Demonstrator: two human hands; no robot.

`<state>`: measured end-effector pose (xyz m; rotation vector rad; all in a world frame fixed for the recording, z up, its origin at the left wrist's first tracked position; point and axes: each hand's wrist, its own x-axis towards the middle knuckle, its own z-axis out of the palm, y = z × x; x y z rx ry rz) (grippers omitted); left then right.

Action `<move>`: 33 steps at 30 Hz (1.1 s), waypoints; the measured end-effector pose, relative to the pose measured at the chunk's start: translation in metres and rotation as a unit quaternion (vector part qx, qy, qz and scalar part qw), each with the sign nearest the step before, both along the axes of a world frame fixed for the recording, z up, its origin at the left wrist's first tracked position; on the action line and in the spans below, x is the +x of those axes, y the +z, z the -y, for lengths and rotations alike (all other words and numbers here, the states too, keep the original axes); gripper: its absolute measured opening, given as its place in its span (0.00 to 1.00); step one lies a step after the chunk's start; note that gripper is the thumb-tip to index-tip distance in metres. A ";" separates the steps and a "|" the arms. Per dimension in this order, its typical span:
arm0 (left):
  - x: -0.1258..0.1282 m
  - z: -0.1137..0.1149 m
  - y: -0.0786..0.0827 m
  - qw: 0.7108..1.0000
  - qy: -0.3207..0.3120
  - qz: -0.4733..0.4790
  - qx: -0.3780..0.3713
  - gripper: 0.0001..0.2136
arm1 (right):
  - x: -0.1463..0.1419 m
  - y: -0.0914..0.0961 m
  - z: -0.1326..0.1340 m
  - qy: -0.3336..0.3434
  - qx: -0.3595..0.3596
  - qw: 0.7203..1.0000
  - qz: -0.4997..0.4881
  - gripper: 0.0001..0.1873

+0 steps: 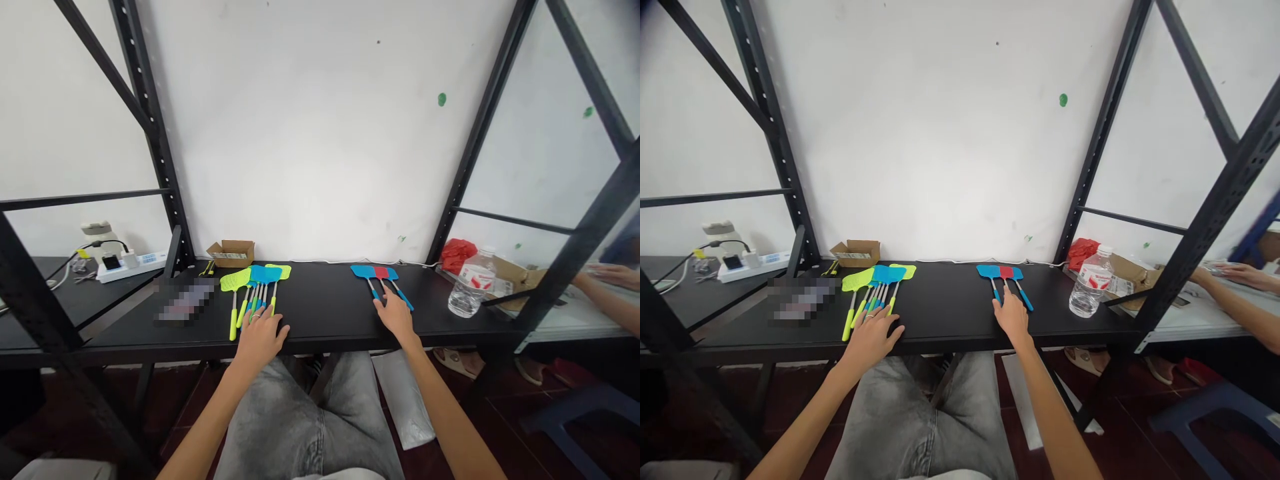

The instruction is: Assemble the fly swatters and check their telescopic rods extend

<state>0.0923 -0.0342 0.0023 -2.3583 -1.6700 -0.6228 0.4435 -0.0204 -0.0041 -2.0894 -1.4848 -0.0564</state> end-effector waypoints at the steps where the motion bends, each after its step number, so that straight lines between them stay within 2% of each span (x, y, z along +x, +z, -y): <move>1: 0.000 0.000 0.000 1.000 0.001 -0.002 0.003 0.16 | -0.002 0.001 0.001 0.000 0.008 1.000 0.005 0.31; 8: 0.005 0.004 0.006 0.999 0.012 -0.008 0.033 0.11 | -0.019 0.014 0.011 0.023 0.062 0.998 0.009 0.21; 15: 0.015 0.010 0.010 0.999 0.018 -0.002 -0.046 0.06 | -0.037 0.019 0.014 0.060 0.100 0.993 -0.008 0.18; 19: 0.019 0.015 0.012 0.999 -0.006 0.009 -0.050 0.11 | -0.048 0.018 0.015 0.115 0.108 0.987 -0.042 0.16; 24: 0.029 0.026 0.022 0.992 -0.053 0.105 -0.051 0.10 | -0.061 0.015 0.016 0.199 0.108 0.966 -0.126 0.17; 27: 0.035 0.033 0.029 0.974 -0.094 0.198 -0.060 0.10 | -0.069 0.013 0.016 0.251 0.108 0.937 -0.219 0.19; 29: 0.040 0.039 0.033 0.952 -0.135 0.264 -0.078 0.10 | -0.075 0.013 0.016 0.271 0.086 0.902 -0.324 0.21; 31: 0.044 0.045 0.037 0.926 -0.180 0.315 -0.109 0.11 | -0.079 0.014 0.017 0.281 0.048 0.846 -0.450 0.23; 33: 0.047 0.051 0.041 0.903 -0.222 0.338 -0.146 0.12 | -0.083 0.017 0.018 0.288 0.019 0.769 -0.571 0.23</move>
